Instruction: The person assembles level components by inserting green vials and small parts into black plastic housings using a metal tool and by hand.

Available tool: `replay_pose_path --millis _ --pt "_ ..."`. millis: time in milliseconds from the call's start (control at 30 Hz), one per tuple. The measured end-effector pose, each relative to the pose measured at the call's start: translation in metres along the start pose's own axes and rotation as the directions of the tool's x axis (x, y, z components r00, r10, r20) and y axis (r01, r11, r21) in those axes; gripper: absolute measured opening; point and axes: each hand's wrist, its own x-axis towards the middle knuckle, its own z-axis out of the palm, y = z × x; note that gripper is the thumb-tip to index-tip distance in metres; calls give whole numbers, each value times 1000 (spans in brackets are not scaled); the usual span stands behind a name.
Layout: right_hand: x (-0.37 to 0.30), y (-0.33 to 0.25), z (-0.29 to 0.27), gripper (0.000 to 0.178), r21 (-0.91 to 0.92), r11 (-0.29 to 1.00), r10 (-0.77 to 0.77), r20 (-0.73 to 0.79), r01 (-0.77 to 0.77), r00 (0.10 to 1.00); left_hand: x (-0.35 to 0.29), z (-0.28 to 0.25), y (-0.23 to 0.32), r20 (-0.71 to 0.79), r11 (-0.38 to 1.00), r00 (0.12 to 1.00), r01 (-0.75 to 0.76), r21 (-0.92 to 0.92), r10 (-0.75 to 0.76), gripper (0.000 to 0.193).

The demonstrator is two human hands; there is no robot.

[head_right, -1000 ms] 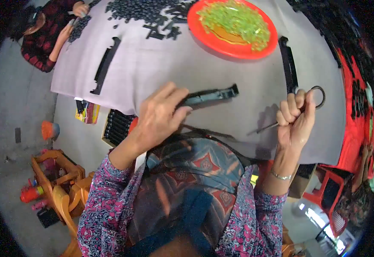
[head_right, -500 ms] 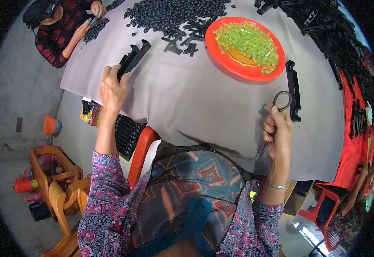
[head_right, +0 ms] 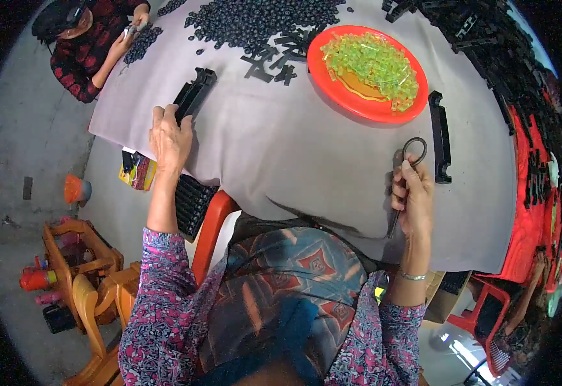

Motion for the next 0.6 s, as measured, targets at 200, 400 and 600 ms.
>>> replay_pose_path --millis 200,400,600 --pt "1 2 0 24 9 1000 -5 45 5 999 4 4 -12 -24 993 997 -65 94 67 36" --pt "1 -3 3 30 -60 998 -23 -17 22 1000 5 1 -12 -11 995 999 -31 97 33 38" --pt "7 -12 5 46 -107 993 -52 -29 49 998 6 10 -17 -84 987 988 -118 113 128 46"
